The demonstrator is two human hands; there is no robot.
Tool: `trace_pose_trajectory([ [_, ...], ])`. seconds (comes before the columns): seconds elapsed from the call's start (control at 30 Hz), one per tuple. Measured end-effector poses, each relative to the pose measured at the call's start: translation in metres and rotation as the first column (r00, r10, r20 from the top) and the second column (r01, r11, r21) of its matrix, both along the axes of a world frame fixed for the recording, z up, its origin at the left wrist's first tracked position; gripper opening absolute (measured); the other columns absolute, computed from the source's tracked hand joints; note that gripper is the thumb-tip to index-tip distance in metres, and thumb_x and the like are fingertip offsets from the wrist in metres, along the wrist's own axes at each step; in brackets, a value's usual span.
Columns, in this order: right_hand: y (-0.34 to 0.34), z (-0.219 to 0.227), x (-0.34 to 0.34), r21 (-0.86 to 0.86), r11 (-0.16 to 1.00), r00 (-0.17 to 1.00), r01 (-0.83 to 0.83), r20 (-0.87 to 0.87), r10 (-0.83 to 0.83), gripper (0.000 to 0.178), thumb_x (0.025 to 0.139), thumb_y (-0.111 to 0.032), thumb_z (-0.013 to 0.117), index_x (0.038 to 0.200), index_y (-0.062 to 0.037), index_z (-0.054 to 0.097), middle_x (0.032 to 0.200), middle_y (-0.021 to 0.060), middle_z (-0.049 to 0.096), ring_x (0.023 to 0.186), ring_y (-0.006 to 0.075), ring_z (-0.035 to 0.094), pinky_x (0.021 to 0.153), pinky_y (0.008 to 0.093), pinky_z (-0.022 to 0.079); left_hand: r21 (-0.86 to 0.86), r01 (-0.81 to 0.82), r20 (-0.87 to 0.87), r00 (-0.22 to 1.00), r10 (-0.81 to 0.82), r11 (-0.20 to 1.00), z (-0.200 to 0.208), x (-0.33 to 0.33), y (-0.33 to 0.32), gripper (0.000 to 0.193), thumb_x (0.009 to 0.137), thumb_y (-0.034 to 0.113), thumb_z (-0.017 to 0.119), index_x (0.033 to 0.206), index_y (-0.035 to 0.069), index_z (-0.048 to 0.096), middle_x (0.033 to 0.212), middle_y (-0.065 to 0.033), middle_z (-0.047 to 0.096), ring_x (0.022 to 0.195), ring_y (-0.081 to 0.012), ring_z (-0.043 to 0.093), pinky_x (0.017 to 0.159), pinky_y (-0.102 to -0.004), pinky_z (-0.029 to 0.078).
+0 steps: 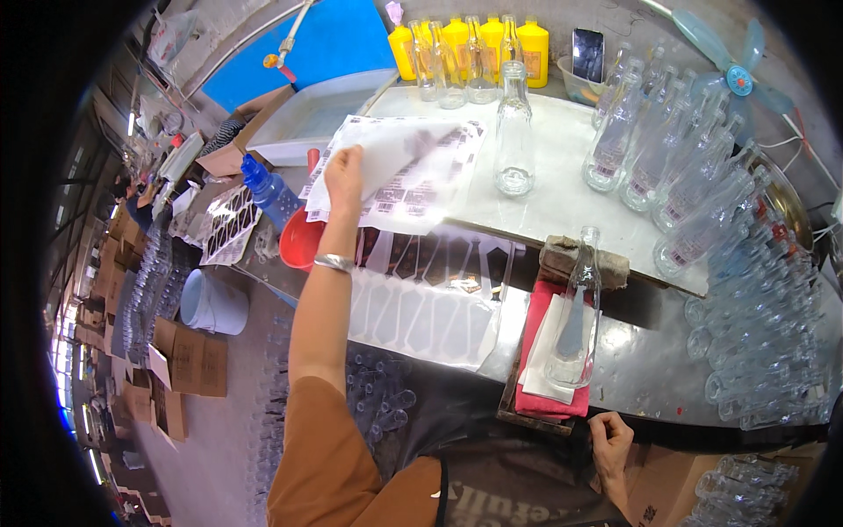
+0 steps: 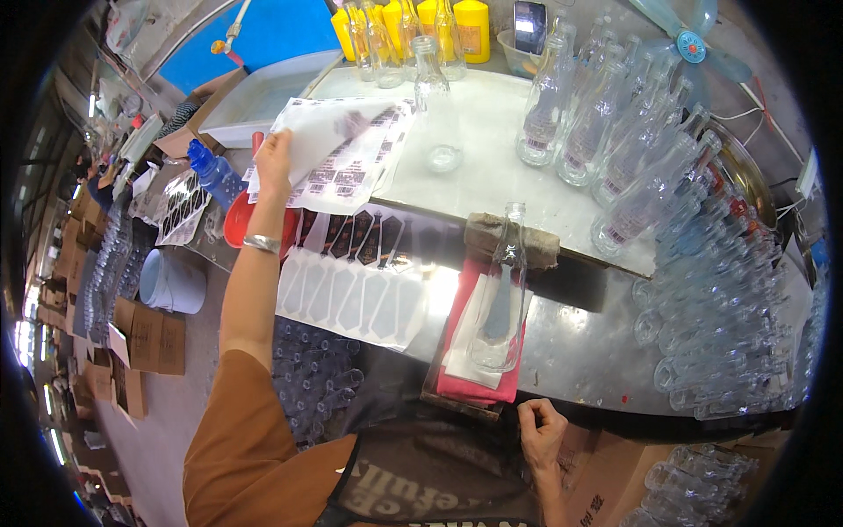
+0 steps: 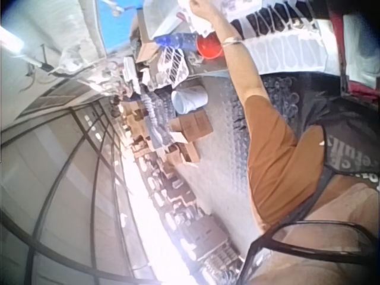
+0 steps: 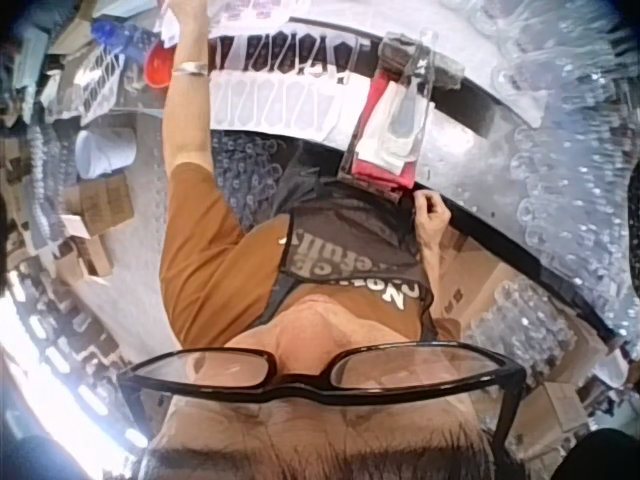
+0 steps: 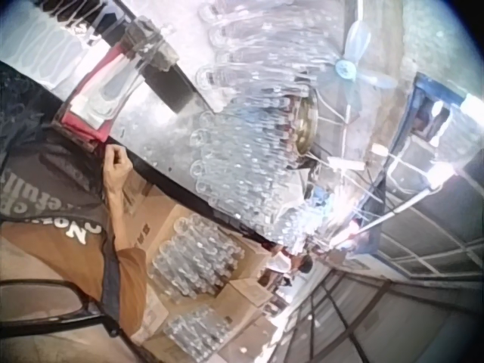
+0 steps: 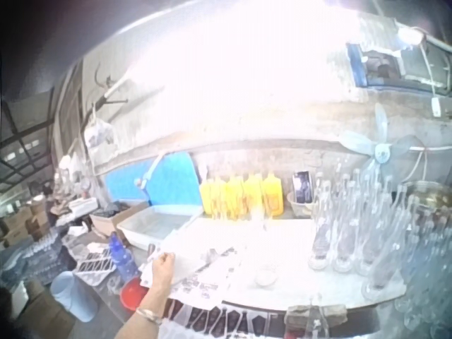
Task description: The person repeatedly picks up clear plastic bottles, applies a rectangular label to the side of each bottle, smooths the label with a black card, and places the labeled bottle on the table. The person handles bottles one at a time in a repetitive cycle.
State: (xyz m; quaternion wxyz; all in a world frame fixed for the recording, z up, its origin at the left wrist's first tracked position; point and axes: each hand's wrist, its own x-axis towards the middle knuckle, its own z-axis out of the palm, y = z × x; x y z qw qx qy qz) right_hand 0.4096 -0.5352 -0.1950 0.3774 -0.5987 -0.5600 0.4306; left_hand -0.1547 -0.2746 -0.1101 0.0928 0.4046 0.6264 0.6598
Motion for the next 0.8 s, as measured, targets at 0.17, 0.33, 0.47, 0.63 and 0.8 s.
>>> trace_pose_trajectory([
  [0.17,0.003,0.022,0.001,0.033,0.999,0.999,0.011,0.039,-0.013,0.013,0.091,-0.005,0.068,0.081,0.0035,0.065,0.063,0.0035,0.059,0.057,0.0070,0.054,0.056,0.0248,0.044,0.233,-0.235,-0.221,0.932,0.287,0.944,0.066,-0.067,0.033,0.036,0.100,0.033,0.064,0.094,-0.002,0.068,0.080,-0.0052,0.066,0.073,-0.0099,0.055,0.067,-0.0304,0.047],
  [0.33,0.010,0.024,0.009,0.162,0.987,0.999,0.014,0.036,-0.020,0.017,0.094,-0.005,0.065,0.079,0.0009,0.061,0.061,-0.0015,0.054,0.055,0.0045,0.049,0.051,0.0227,0.038,0.278,-0.191,-0.385,0.876,0.291,0.941,0.121,-0.058,0.027,0.033,0.101,0.033,0.063,0.098,0.001,0.071,0.078,-0.0042,0.066,0.070,-0.0107,0.056,0.066,-0.0310,0.047],
  [0.47,0.016,0.031,0.001,0.161,0.987,0.999,-0.009,0.035,0.004,0.016,0.093,-0.007,0.067,0.080,0.0012,0.063,0.062,0.0000,0.056,0.055,0.0056,0.050,0.052,0.0236,0.039,0.080,0.048,-0.478,0.878,-0.004,0.996,0.096,-0.026,0.017,0.029,0.102,0.032,0.064,0.102,0.003,0.072,0.083,-0.0032,0.070,0.076,-0.0095,0.059,0.068,-0.0289,0.048],
  [0.63,0.008,0.029,-0.005,0.192,0.978,0.992,-0.084,0.105,0.065,0.015,0.090,-0.011,0.072,0.082,0.0011,0.066,0.064,0.0066,0.060,0.056,0.0105,0.054,0.055,0.0269,0.043,-0.614,0.218,-0.387,0.754,-0.530,0.759,-0.012,0.006,0.005,0.033,0.094,0.031,0.067,0.098,-0.001,0.073,0.082,-0.0063,0.071,0.073,-0.0157,0.064,0.068,-0.0323,0.050],
  [0.8,0.000,0.029,-0.001,0.152,0.986,0.989,-0.064,0.143,0.042,0.016,0.091,-0.012,0.071,0.083,0.0009,0.066,0.066,0.0088,0.062,0.057,0.0137,0.057,0.057,0.0281,0.045,-0.520,0.085,-0.359,0.881,-0.307,0.850,-0.011,0.011,0.015,0.035,0.090,0.034,0.068,0.095,0.000,0.075,0.083,-0.0122,0.072,0.075,-0.0201,0.067,0.072,-0.0345,0.052],
])
